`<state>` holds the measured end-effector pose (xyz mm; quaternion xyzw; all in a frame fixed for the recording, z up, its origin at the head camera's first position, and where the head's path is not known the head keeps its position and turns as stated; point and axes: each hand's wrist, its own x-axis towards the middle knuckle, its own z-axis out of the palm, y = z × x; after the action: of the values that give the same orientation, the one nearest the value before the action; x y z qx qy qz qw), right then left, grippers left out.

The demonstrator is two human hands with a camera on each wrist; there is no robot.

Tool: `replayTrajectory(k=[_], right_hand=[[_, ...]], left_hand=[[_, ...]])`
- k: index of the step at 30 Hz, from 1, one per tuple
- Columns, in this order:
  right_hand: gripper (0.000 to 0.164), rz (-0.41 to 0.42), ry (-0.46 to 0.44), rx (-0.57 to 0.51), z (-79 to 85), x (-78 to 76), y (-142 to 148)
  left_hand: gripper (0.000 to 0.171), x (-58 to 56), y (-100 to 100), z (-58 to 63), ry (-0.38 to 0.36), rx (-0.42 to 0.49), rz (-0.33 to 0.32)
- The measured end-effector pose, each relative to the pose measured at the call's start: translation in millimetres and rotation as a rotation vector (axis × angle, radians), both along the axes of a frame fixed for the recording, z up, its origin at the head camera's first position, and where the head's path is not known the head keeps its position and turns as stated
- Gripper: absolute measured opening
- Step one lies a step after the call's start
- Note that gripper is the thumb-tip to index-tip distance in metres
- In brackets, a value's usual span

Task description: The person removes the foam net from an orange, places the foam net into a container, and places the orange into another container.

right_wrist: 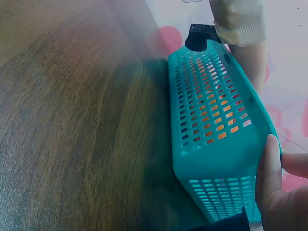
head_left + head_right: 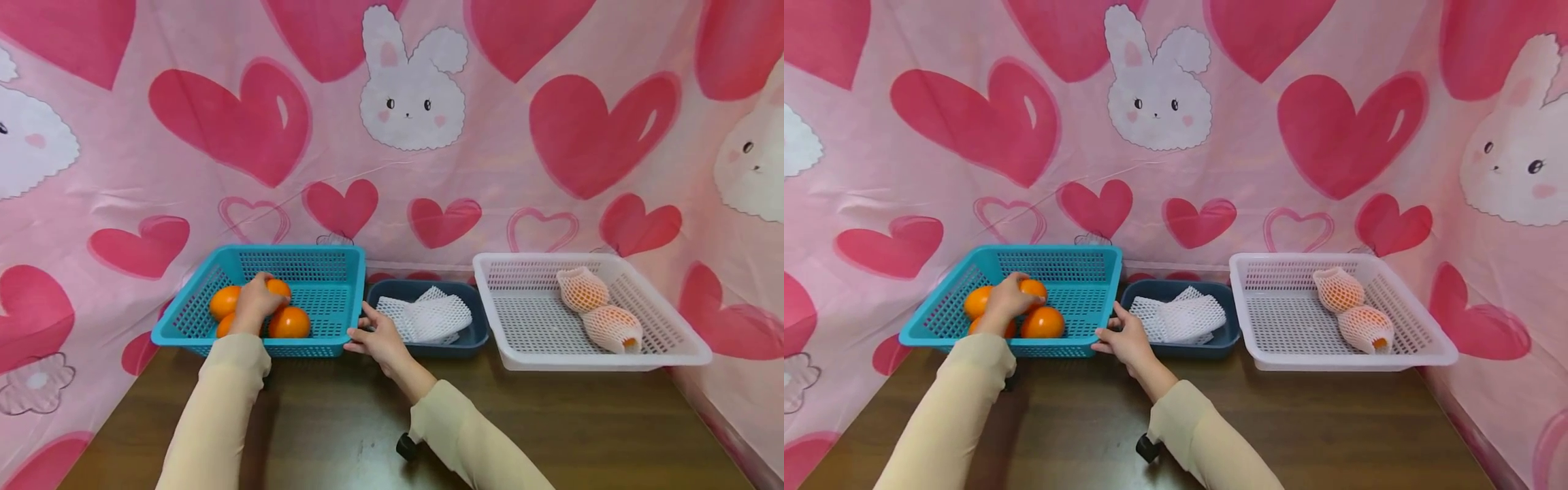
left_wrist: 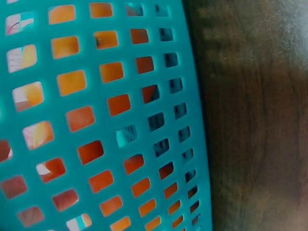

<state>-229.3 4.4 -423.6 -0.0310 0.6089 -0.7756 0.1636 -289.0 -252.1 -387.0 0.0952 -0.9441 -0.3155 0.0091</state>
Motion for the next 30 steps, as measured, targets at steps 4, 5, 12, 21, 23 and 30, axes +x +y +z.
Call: replayTrajectory(k=[4,5,12,21,23,30], right_hand=[[0.068,-0.001,0.010,0.000,0.0,0.4,-0.9],[0.068,-0.001,0.008,0.000,0.1,0.5,-1.1],[0.069,0.001,0.012,-0.009,2.5,0.7,-0.8],[0.069,-0.004,0.003,-0.021,-0.6,2.2,2.0],[0.069,-0.006,0.006,-0.017,-0.7,2.1,2.3],[0.069,-0.014,0.005,0.020,-0.5,-1.7,3.1]], left_hand=[[0.068,-2.0,1.7,-3.8,-0.016,-0.066,0.019],[0.069,-2.6,1.8,-4.7,-0.021,-0.078,0.025],[0.066,-6.4,1.6,-9.0,-0.024,-0.137,0.042],[0.065,-4.7,5.4,-6.5,-0.030,-0.172,0.048],[0.066,-4.8,5.8,-6.3,-0.031,-0.168,0.043],[0.068,-4.1,7.8,-3.7,-0.026,-0.167,0.047]])
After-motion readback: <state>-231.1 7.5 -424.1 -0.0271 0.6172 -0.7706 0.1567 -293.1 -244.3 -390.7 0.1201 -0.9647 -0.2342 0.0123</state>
